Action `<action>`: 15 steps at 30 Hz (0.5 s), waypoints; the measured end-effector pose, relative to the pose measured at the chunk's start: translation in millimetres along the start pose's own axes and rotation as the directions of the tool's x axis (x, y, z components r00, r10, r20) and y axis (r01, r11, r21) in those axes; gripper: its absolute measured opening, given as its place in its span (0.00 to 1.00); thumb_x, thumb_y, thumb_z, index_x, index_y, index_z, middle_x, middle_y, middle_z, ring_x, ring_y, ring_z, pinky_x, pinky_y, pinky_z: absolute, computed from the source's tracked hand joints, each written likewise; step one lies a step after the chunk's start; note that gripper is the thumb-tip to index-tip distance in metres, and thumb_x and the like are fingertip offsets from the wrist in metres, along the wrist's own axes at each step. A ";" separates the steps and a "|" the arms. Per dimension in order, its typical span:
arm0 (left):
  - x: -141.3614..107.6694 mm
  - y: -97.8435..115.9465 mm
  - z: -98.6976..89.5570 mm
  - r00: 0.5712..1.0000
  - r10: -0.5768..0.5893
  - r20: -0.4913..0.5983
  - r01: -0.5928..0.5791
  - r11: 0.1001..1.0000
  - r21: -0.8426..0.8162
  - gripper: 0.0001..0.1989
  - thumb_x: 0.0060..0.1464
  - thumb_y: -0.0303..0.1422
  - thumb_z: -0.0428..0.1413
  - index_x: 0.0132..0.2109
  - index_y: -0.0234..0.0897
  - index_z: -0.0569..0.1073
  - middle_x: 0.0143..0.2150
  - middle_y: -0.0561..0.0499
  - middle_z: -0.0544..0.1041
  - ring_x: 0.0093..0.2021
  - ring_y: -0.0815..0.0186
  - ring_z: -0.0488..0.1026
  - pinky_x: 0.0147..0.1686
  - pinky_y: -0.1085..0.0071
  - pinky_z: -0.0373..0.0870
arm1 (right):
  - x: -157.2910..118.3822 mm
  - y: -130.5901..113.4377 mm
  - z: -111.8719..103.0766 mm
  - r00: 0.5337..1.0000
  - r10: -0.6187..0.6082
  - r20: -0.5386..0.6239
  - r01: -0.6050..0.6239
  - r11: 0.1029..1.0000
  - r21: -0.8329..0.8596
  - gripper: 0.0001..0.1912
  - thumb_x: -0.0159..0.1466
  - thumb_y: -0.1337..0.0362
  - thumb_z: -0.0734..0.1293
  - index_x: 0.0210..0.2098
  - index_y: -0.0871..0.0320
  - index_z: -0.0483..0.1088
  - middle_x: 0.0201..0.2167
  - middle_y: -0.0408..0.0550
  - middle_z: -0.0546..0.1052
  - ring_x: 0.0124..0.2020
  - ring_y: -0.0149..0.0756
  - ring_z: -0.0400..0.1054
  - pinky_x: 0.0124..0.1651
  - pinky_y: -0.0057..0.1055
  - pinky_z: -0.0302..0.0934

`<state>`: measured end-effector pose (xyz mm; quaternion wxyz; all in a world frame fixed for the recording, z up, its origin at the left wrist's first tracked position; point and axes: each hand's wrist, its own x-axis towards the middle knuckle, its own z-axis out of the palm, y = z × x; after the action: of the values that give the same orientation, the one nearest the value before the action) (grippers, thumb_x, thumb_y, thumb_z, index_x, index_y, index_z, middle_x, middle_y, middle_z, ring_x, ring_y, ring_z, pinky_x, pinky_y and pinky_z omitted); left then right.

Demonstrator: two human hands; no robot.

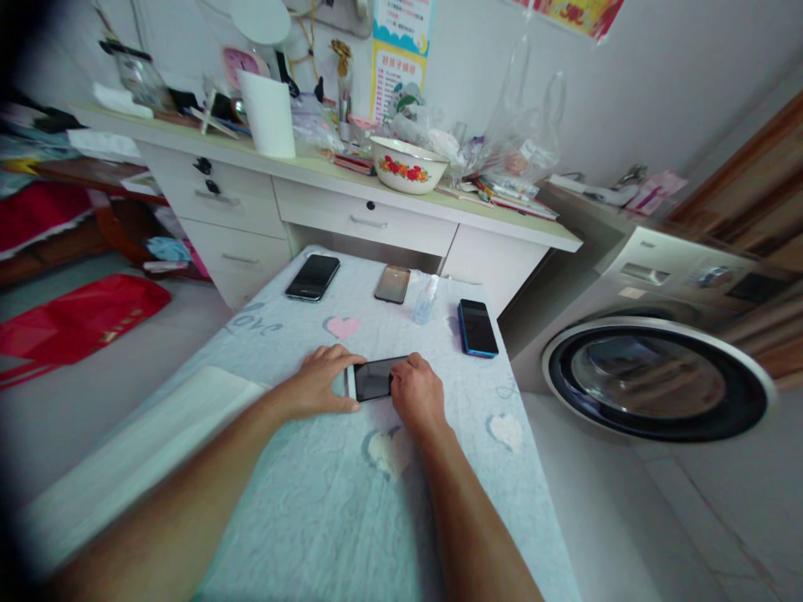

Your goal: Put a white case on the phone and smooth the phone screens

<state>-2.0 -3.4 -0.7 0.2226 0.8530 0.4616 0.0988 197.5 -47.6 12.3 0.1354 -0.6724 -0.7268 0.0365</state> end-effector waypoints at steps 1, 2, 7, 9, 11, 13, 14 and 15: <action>0.0 -0.4 0.5 1.000 0.004 -0.005 -0.004 1.000 -0.003 0.38 0.37 0.48 0.61 0.57 0.49 0.63 0.52 0.49 0.65 0.54 0.53 0.59 0.53 0.61 0.55 | 0.1 0.3 0.5 1.000 0.002 -0.001 -0.002 1.000 0.001 0.12 0.64 0.67 0.58 0.37 0.54 0.74 0.35 0.46 0.70 0.38 0.31 0.64 0.40 0.24 0.55; 0.1 -0.8 1.0 1.000 0.008 -0.009 -0.008 1.000 -0.005 0.38 0.37 0.48 0.61 0.57 0.48 0.63 0.52 0.49 0.65 0.54 0.53 0.59 0.53 0.61 0.55 | 0.2 0.6 0.8 1.000 0.002 -0.004 -0.002 1.000 0.001 0.12 0.64 0.67 0.58 0.37 0.54 0.74 0.35 0.46 0.70 0.38 0.31 0.64 0.40 0.24 0.55; 0.2 -0.8 1.4 1.000 -0.003 -0.003 0.003 1.000 0.006 0.38 0.37 0.48 0.61 0.57 0.49 0.63 0.52 0.49 0.65 0.54 0.53 0.59 0.53 0.60 0.55 | -0.1 0.2 -0.2 1.000 0.016 0.008 -0.016 1.000 -0.006 0.13 0.64 0.67 0.58 0.38 0.54 0.74 0.36 0.46 0.70 0.38 0.31 0.64 0.40 0.24 0.55; 0.0 0.3 0.3 1.000 -0.008 0.006 0.008 1.000 0.012 0.38 0.37 0.48 0.61 0.58 0.49 0.63 0.52 0.49 0.65 0.54 0.53 0.59 0.53 0.60 0.55 | -0.2 -0.6 -1.4 1.000 0.028 0.012 -0.028 1.000 -0.010 0.13 0.64 0.67 0.58 0.39 0.54 0.74 0.36 0.46 0.70 0.38 0.31 0.65 0.41 0.24 0.55; -0.3 1.3 -0.8 1.000 -0.006 0.009 0.006 1.000 0.015 0.38 0.37 0.48 0.61 0.58 0.49 0.63 0.52 0.49 0.65 0.54 0.53 0.59 0.52 0.60 0.55 | -0.3 -1.1 -2.4 0.999 0.036 0.014 -0.036 0.999 -0.016 0.13 0.64 0.67 0.58 0.39 0.54 0.74 0.36 0.46 0.70 0.38 0.31 0.65 0.40 0.24 0.55; -0.4 1.6 -1.3 1.000 -0.001 0.004 0.001 1.000 0.014 0.37 0.37 0.48 0.60 0.57 0.49 0.63 0.52 0.49 0.65 0.53 0.54 0.60 0.52 0.61 0.56 | -0.2 -1.0 -2.8 0.999 0.035 0.012 -0.035 0.999 -0.016 0.13 0.64 0.67 0.58 0.38 0.54 0.74 0.36 0.46 0.70 0.39 0.31 0.65 0.40 0.24 0.55; -0.4 1.6 -1.2 1.000 0.001 -0.003 -0.001 1.000 0.012 0.37 0.37 0.48 0.61 0.57 0.48 0.63 0.52 0.49 0.65 0.53 0.54 0.60 0.52 0.61 0.56 | -0.2 -0.8 -2.8 0.999 0.033 0.009 -0.033 0.999 -0.015 0.13 0.64 0.67 0.58 0.38 0.54 0.74 0.36 0.46 0.70 0.38 0.31 0.65 0.40 0.24 0.55; -0.4 1.3 -0.9 1.000 0.003 -0.007 -0.003 1.000 0.010 0.37 0.37 0.48 0.61 0.57 0.48 0.63 0.52 0.49 0.65 0.53 0.54 0.60 0.52 0.61 0.56 | -0.2 -0.5 -2.6 1.000 0.028 0.005 -0.028 1.000 -0.012 0.12 0.64 0.67 0.58 0.38 0.54 0.74 0.36 0.46 0.70 0.38 0.31 0.65 0.39 0.24 0.55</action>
<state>-1.6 -4.1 0.7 0.2167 0.8544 0.4615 0.1000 197.6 -48.2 15.0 0.1291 -0.6832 -0.7178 0.0356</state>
